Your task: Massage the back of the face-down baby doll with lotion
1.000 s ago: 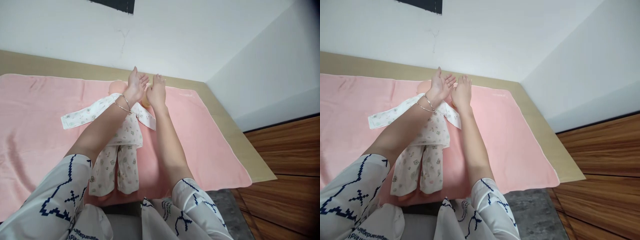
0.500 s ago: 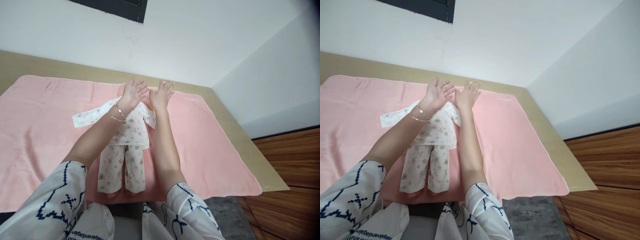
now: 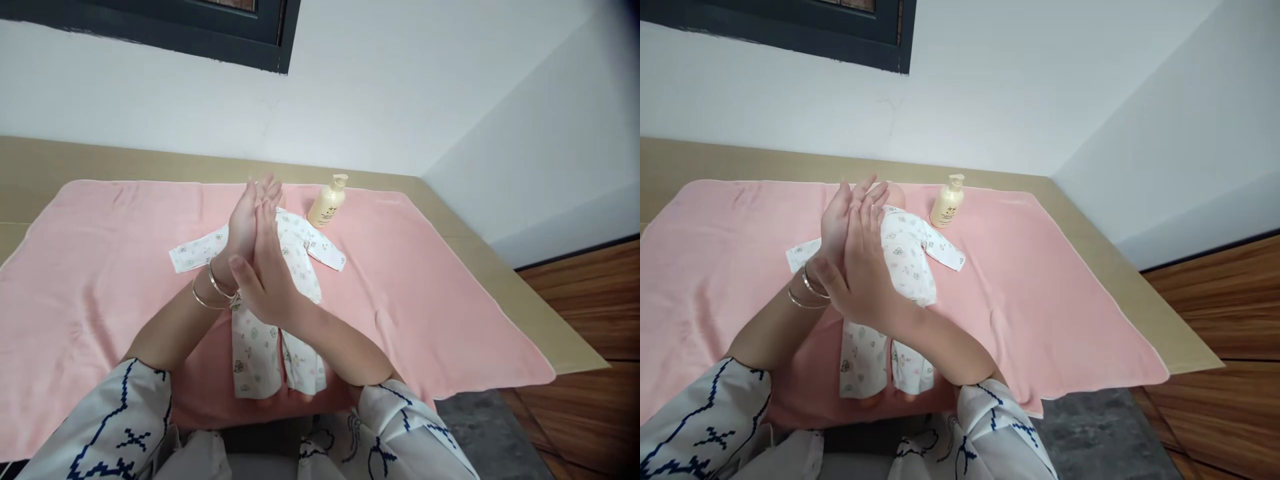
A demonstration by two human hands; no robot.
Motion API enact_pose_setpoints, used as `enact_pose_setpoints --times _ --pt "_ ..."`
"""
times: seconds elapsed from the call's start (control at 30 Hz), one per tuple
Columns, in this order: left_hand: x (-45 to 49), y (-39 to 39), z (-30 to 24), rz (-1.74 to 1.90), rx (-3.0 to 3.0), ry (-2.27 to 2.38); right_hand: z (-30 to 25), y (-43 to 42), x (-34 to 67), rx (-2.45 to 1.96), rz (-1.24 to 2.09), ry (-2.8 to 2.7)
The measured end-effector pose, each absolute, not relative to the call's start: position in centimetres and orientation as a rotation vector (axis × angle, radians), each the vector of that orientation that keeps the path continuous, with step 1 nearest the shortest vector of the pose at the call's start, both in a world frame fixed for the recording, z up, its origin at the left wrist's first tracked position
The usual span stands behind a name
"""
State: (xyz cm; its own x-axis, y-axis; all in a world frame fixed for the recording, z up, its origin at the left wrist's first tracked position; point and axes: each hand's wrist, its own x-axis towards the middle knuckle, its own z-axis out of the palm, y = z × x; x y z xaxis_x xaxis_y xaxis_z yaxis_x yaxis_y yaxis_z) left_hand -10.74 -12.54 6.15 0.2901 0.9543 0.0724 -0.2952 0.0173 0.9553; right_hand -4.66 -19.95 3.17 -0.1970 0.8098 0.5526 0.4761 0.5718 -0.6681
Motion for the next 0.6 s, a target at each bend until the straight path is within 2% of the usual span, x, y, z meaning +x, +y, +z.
enact_pose_setpoints --times 0.27,0.6 --pt "-10.6 -21.0 5.6 1.178 1.411 0.509 5.4 -20.3 -1.9 -0.926 0.228 -1.749" --pt "-13.3 -21.4 7.9 1.493 1.338 0.587 3.6 -26.4 -4.9 -0.683 0.28 -2.081"
